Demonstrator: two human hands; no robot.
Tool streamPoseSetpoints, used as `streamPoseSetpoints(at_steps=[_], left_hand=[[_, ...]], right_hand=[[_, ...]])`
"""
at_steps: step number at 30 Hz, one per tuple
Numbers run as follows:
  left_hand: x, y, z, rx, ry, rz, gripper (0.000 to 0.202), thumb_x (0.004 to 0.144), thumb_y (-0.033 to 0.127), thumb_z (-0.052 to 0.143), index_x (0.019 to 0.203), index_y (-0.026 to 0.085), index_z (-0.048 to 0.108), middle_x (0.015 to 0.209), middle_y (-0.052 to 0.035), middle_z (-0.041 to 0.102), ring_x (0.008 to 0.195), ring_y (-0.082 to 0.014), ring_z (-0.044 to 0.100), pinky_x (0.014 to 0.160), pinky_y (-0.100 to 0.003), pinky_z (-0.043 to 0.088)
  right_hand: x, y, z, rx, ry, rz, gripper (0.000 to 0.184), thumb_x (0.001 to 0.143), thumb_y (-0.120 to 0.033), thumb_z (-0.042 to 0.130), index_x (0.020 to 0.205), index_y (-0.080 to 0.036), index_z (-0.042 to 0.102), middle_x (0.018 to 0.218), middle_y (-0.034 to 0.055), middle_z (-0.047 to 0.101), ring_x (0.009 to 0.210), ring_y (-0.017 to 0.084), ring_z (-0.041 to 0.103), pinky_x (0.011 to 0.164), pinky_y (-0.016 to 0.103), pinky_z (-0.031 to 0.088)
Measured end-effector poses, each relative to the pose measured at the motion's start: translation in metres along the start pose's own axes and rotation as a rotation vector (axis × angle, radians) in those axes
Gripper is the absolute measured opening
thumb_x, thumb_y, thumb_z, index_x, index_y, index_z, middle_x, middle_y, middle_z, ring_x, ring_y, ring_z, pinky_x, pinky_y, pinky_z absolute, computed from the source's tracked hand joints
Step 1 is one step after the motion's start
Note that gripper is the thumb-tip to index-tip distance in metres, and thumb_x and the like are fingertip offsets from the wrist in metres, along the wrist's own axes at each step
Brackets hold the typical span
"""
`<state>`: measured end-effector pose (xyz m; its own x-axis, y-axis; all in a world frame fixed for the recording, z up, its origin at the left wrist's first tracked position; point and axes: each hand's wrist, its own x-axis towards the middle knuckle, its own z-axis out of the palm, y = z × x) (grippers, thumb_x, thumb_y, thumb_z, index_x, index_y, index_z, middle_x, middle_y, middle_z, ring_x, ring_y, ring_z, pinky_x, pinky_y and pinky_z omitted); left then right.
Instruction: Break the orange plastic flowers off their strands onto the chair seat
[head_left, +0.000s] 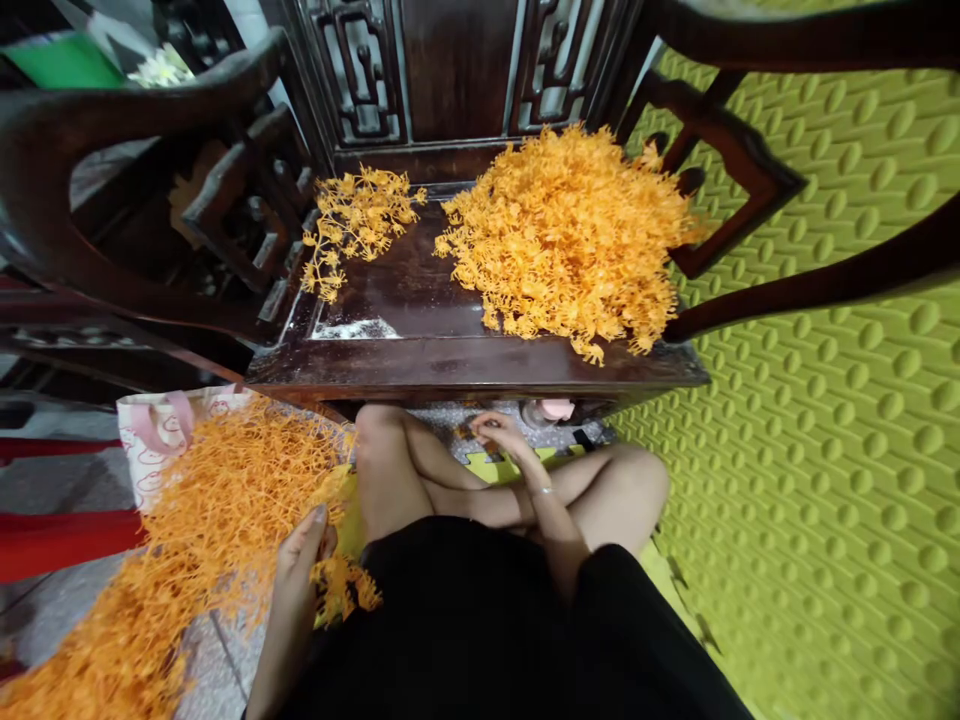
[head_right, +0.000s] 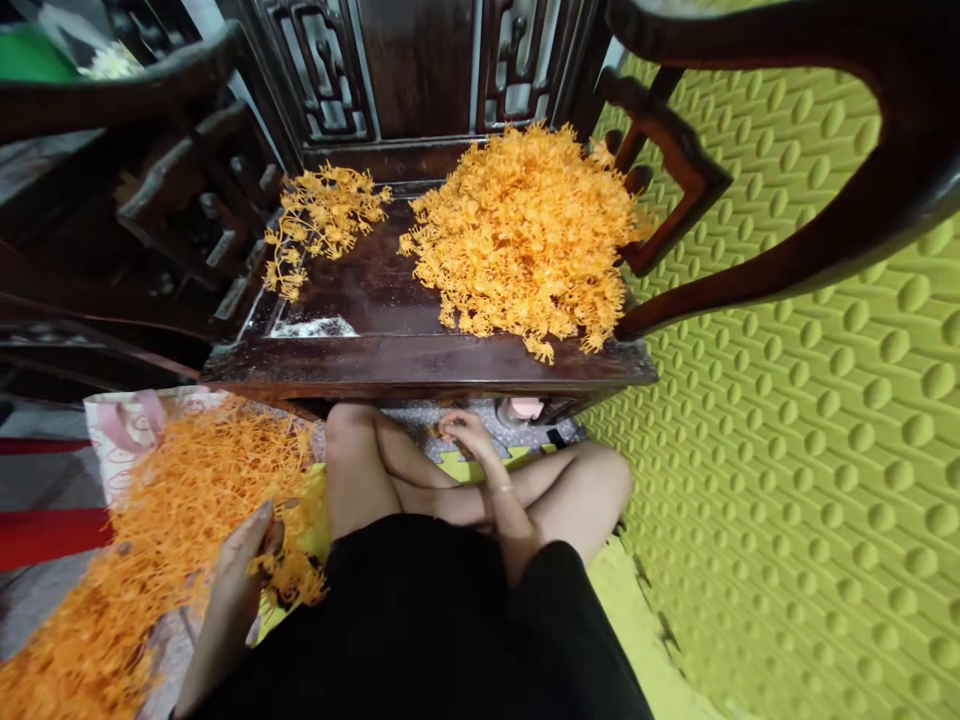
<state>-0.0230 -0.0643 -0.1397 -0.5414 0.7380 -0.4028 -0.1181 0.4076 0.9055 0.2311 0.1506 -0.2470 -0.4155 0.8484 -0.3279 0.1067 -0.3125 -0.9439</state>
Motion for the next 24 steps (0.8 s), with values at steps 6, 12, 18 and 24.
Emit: streamPoseSetpoints(at_steps=[6,12,18,24], left_hand=[[0.013,0.006,0.018,-0.019,-0.082,0.053,0.053,0.076,0.061,0.06,0.054,0.019,0.037,0.051,0.006,0.031,0.049,-0.0096,0.028,0.05,-0.024,0.026],[0.018,0.015,0.03,-0.001,-0.139,0.115,0.05,0.079,0.058,0.057,0.055,0.019,0.039,0.051,0.0056,0.034,0.049,-0.0101,0.03,0.052,-0.024,0.03],[0.009,0.019,0.032,-0.001,-0.134,0.184,0.049,0.081,0.06,0.055,0.058,0.019,0.04,0.053,0.0055,0.034,0.052,-0.0111,0.032,0.055,-0.024,0.03],[0.013,0.012,0.047,-0.093,-0.044,0.153,0.054,0.072,0.069,0.058,0.054,0.02,0.043,0.05,0.0046,0.035,0.05,-0.012,0.033,0.051,-0.025,0.03]], right_hand=[[-0.088,-0.044,-0.026,0.165,-0.083,-0.078,0.023,0.071,-0.035,0.074,0.073,-0.017,0.06,0.07,-0.0002,0.058,0.057,0.01,0.055,0.055,0.025,0.048],[-0.096,-0.187,-0.046,-0.055,0.141,-0.709,0.009,0.078,-0.024,0.069,0.077,-0.019,0.061,0.088,0.0021,0.062,0.054,0.008,0.055,0.049,0.023,0.044],[0.022,-0.337,-0.107,-0.831,0.885,-0.777,0.023,0.088,-0.021,0.048,0.098,-0.003,0.058,0.109,0.0128,0.06,0.085,0.009,0.054,0.083,0.029,0.041],[0.042,-0.357,-0.113,-1.169,0.975,-0.527,0.02,0.081,-0.018,0.057,0.098,-0.009,0.065,0.118,0.0177,0.061,0.104,0.031,0.057,0.099,0.054,0.028]])
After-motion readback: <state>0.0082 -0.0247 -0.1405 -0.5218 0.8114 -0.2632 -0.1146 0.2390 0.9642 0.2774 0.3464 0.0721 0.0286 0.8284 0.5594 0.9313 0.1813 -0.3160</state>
